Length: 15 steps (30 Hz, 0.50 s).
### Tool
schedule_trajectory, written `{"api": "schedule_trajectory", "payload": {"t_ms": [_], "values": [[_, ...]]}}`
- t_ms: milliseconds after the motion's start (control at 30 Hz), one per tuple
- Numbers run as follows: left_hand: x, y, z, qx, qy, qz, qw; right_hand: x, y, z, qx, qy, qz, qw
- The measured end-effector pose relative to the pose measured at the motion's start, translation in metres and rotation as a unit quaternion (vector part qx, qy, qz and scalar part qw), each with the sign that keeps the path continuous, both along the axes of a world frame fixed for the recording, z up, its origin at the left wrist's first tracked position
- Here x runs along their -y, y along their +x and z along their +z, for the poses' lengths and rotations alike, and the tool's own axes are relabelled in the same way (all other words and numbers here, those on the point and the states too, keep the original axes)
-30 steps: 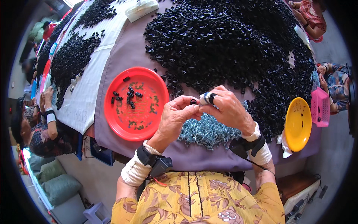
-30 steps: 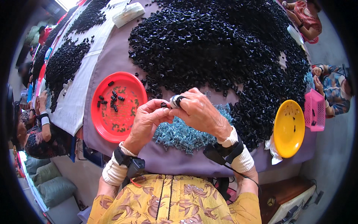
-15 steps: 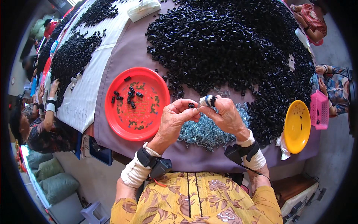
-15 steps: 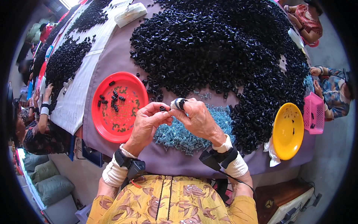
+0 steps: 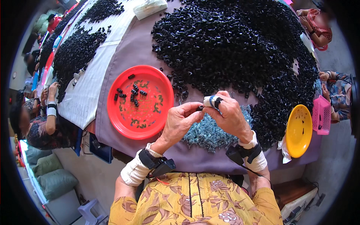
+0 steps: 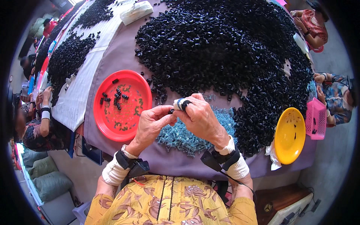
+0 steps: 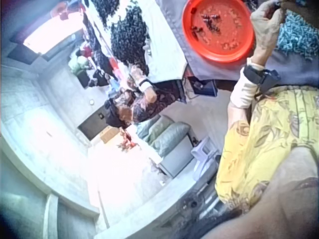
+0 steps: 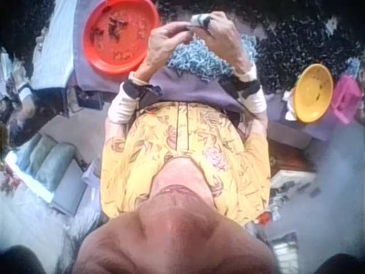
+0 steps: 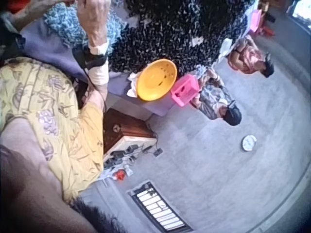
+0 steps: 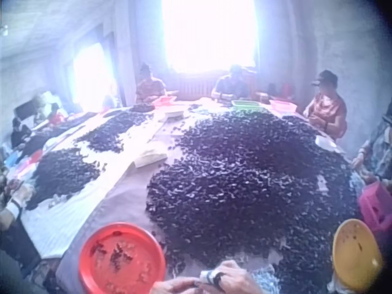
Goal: Manually attaching small black plastic components together on a production table.
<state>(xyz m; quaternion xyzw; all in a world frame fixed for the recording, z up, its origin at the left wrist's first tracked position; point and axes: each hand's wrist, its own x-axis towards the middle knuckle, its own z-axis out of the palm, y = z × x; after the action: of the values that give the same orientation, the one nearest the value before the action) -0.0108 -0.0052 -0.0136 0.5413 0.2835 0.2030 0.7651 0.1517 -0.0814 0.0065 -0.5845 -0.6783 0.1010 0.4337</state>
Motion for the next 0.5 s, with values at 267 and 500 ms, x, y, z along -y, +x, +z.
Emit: {"api": "schedule_trajectory", "payload": {"t_ms": [267,500], "values": [[0.018,-0.011,-0.012,-0.052,0.085,-0.017,0.995,0.019,0.000,-0.009,-0.016,-0.105,0.049,0.993],[0.019,-0.020,-0.016,-0.068,0.134,-0.052,0.987,0.019,0.000,-0.012,-0.067,-0.210,0.066,0.973]]}}
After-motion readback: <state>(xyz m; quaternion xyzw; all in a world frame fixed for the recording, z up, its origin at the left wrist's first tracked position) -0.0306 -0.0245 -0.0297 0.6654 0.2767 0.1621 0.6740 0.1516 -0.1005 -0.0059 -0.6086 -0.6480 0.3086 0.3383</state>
